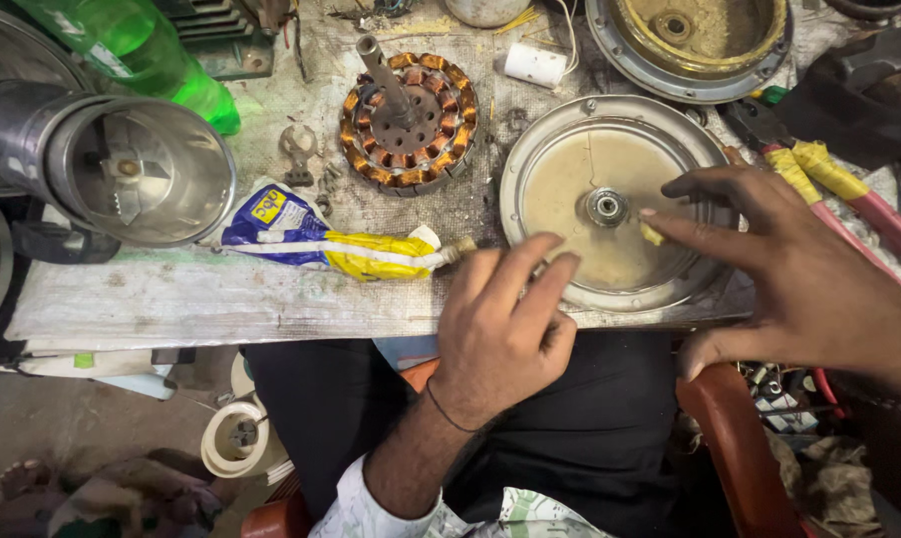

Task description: The person uses a metal file to smooth the copper windings on a motor rotor. They then place the rotor aside, pick up a motor end cap, and apply grease to the central bearing with their fingers.

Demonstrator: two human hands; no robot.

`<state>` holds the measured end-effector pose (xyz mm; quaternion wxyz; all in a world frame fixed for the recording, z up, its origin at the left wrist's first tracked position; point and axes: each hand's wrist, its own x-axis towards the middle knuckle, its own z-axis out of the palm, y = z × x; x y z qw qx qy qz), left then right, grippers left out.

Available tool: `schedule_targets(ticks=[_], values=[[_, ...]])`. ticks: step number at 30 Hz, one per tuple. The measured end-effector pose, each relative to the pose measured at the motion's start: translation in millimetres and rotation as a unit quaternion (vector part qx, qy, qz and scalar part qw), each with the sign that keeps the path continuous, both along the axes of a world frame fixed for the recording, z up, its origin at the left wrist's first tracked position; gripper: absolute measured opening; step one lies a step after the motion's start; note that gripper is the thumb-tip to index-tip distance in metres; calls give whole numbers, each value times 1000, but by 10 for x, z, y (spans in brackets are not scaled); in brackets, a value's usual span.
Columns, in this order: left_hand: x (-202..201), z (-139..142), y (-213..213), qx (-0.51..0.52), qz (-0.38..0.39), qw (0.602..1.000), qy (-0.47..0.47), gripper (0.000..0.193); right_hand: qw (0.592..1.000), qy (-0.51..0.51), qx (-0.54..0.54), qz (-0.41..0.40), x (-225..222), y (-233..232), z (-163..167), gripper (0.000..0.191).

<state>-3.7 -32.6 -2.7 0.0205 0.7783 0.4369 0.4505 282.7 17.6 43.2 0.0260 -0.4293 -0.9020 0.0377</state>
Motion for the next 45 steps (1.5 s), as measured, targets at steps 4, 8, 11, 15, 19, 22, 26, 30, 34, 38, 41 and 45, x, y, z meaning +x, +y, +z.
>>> schedule_targets(ticks=[4,8,11,15,19,22,26,30,34,38,41,45], values=[[-61,-18,15,4,-96,995,24,38,997,52,20,49,-76,54,19,123],[-54,-9,11,-3,-66,998,11,52,997,11,23,66,-243,210,-9,117],[-29,0,15,-9,-35,999,-8,57,996,-33,43,72,-330,275,-13,123],[-32,5,20,-22,-37,999,-17,57,992,-66,72,76,-393,272,-36,131],[-37,13,16,-24,-35,999,-9,54,981,-23,141,132,-413,219,-59,125],[-30,24,11,-28,-30,999,-10,53,967,33,183,174,-429,183,-19,119],[-29,34,13,-35,-33,999,-10,51,966,90,138,201,-482,132,107,112],[-36,22,17,-33,-36,999,-12,51,963,97,135,212,-506,122,229,109],[-41,0,19,-37,-42,998,-14,51,961,64,162,216,-402,167,310,109],[-47,-15,17,-38,-43,998,-17,51,985,-23,89,148,-267,284,301,122],[-42,-17,15,-37,-41,998,-21,51,990,47,-5,135,-218,337,163,123],[-35,-12,21,-37,-41,998,-25,52,987,123,-75,73,-12,347,0,124]])
